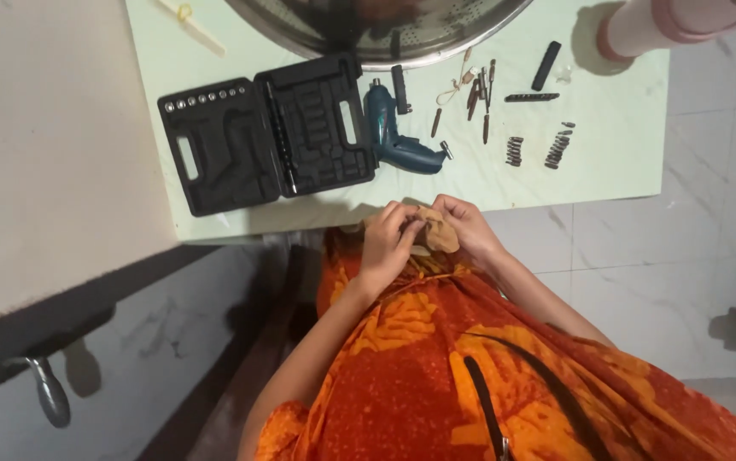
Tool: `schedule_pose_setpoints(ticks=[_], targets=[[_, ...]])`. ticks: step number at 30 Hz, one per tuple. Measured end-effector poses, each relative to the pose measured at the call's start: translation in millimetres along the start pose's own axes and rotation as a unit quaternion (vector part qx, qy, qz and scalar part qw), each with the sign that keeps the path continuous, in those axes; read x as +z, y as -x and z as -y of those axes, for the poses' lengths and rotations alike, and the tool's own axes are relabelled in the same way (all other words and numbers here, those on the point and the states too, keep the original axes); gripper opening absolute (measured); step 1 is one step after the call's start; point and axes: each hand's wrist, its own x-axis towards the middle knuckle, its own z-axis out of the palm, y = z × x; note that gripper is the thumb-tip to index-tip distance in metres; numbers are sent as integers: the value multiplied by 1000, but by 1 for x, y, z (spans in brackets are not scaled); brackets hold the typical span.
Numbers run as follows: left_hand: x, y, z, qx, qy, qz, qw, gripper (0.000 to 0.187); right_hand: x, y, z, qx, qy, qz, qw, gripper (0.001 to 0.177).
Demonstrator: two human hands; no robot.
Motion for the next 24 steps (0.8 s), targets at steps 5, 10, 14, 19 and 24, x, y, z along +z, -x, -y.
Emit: schedule_pose_setpoints(ticks=[5, 10, 14, 19, 24], targets=[[18, -4, -10, 0, -9, -29, 1000, 12, -25, -7, 2, -66, 134, -13, 989, 15], [26, -28, -9, 20, -176, 16, 984, 12, -23, -5, 31, -63, 148, -3, 987, 18], [21, -47, -15, 42, -209, 68, 975, 11, -33, -3, 49, -65, 169, 16, 983, 13], [25, -55, -21, 106, -242, 131, 955, 10, -41, 3, 52, -139, 352, -32, 925, 13], [31, -49, -13, -40, -139, 179, 973, 19, -44, 6, 42, -112, 281, -34, 953, 16]])
